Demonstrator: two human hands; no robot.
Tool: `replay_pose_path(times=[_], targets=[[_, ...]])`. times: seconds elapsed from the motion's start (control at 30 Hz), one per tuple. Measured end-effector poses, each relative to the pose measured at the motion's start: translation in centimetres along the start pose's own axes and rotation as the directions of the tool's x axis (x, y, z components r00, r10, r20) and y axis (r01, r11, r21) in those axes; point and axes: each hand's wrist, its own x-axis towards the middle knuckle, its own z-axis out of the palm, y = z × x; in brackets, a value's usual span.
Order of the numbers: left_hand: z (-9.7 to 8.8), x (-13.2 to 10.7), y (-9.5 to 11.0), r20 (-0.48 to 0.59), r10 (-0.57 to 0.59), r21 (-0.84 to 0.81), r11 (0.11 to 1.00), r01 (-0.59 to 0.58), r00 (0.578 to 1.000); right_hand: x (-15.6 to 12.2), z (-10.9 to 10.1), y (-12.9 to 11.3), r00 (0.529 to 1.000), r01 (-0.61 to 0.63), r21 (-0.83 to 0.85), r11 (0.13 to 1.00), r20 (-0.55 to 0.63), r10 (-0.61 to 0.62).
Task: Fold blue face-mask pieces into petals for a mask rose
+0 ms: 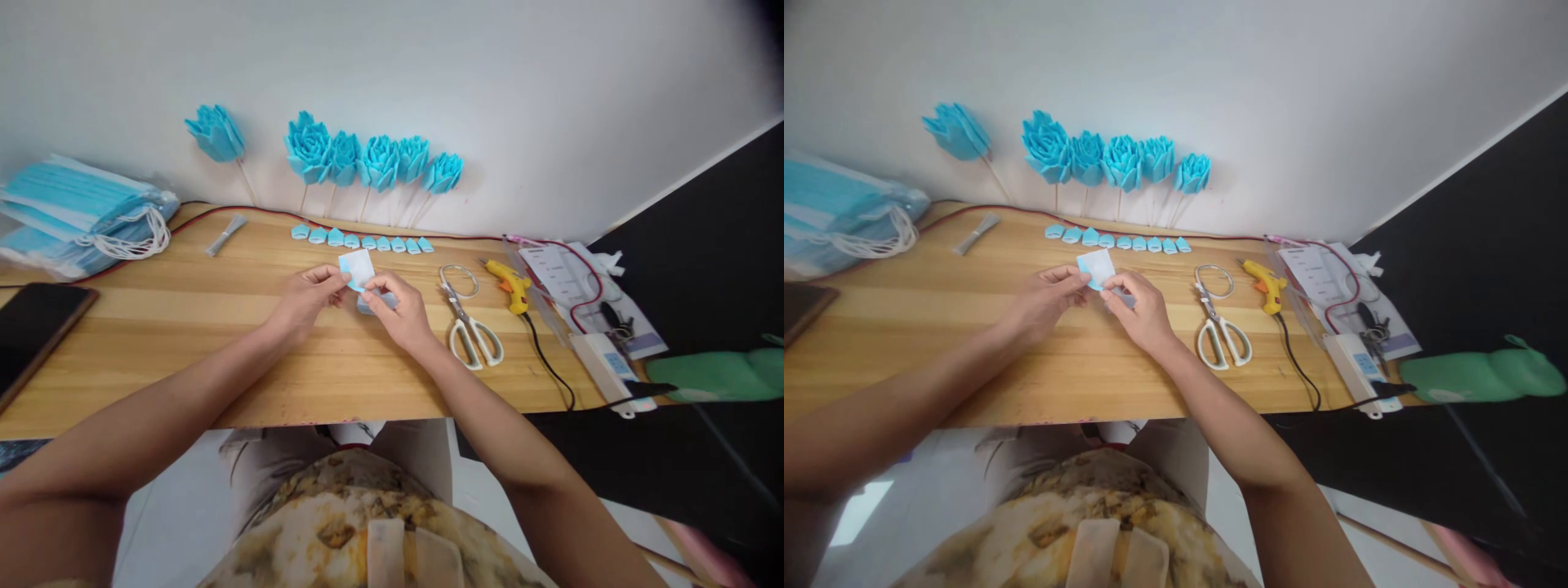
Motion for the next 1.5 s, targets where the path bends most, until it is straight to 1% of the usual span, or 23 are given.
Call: replay_pose_path(times=[0.13, 0.2, 0.3, 0.37, 0.43, 0.5, 0.63, 0.73, 0.83, 0.97, 1.03, 1.1, 1.2, 1.27, 1.4, 1.5], targets=[[0.0, 0.0, -0.1, 0.007, 0.012, 0.011, 1.0, -0.012, 1.0, 0.2, -0.1, -0.2, 0.987, -0.152, 0.142, 0.978, -0.023, 0.156], [-0.1, 0.0, -0.2, 0.01, 0.014, 0.015, 1.0, -0.015, 1.0, 0.3, -0.1, -0.1, 0.971, -0.229, 0.245, 0.942, -0.011, 0.239], [-0.1, -0.1, -0.2, 0.011, 0.02, 0.028, 0.999, -0.021, 1.0, 0.5, 0.0, 0.1, 0.94, -0.328, 0.374, 0.867, 0.035, 0.341], [-0.1, -0.1, -0.3, 0.017, 0.029, 0.036, 0.999, -0.03, 0.999, 0.6, 0.0, 0.2, 0.922, -0.368, 0.421, 0.829, 0.053, 0.383], [-0.1, -0.1, -0.3, 0.026, 0.037, 0.041, 0.998, -0.038, 0.999, 0.6, 0.1, 0.2, 0.913, -0.382, 0.457, 0.803, 0.051, 0.406], [-0.1, -0.1, -0.3, 0.028, 0.04, 0.045, 0.998, -0.042, 0.999, 0.6, 0.2, 0.3, 0.909, -0.382, 0.494, 0.781, 0.047, 0.414], [0.1, -0.3, -0.1, 0.041, 0.022, 0.037, 0.999, -0.023, 0.999, 0.6, 0.2, 0.6, 0.905, -0.394, 0.527, 0.753, 0.079, 0.419], [0.3, -0.4, 0.1, 0.084, -0.013, 0.069, 0.998, 0.007, 0.996, 0.5, 0.1, 0.9, 0.913, -0.383, 0.493, 0.781, 0.076, 0.4], [0.3, -0.5, 0.0, 0.112, 0.005, 0.152, 0.988, -0.022, 0.994, 0.4, 0.1, 1.1, 0.923, -0.368, 0.463, 0.806, 0.079, 0.376], [0.1, -0.3, -0.1, 0.076, 0.056, 0.163, 0.984, -0.068, 0.996, 0.3, 0.1, 0.9, 0.927, -0.37, 0.474, 0.799, 0.135, 0.35], [0.0, -0.3, 0.0, 0.067, 0.058, 0.162, 0.984, -0.068, 0.996, 0.3, 0.1, 0.5, 0.928, -0.372, 0.476, 0.797, 0.174, 0.329], [0.1, -0.2, 0.2, 0.081, 0.051, 0.193, 0.979, -0.066, 0.995, 0.4, 0.0, 0.2, 0.929, -0.37, 0.478, 0.797, 0.196, 0.313], [0.2, -0.2, 0.5, 0.107, 0.046, 0.254, 0.965, -0.072, 0.993, 0.4, 0.0, 0.1, 0.927, -0.376, 0.5, 0.78, 0.193, 0.323], [0.3, -0.3, 0.5, 0.101, 0.054, 0.262, 0.962, -0.079, 0.993, 0.4, 0.1, 0.2, 0.924, -0.382, 0.497, 0.779, 0.183, 0.336], [0.3, -0.4, 0.3, 0.093, 0.069, 0.21, 0.974, -0.087, 0.993, 0.3, 0.1, 0.5, 0.926, -0.377, 0.475, 0.796, 0.174, 0.335], [0.3, -0.5, 0.0, 0.139, 0.053, 0.159, 0.984, -0.075, 0.989, 0.3, 0.1, 0.7, 0.936, -0.348, 0.472, 0.81, 0.128, 0.328]])
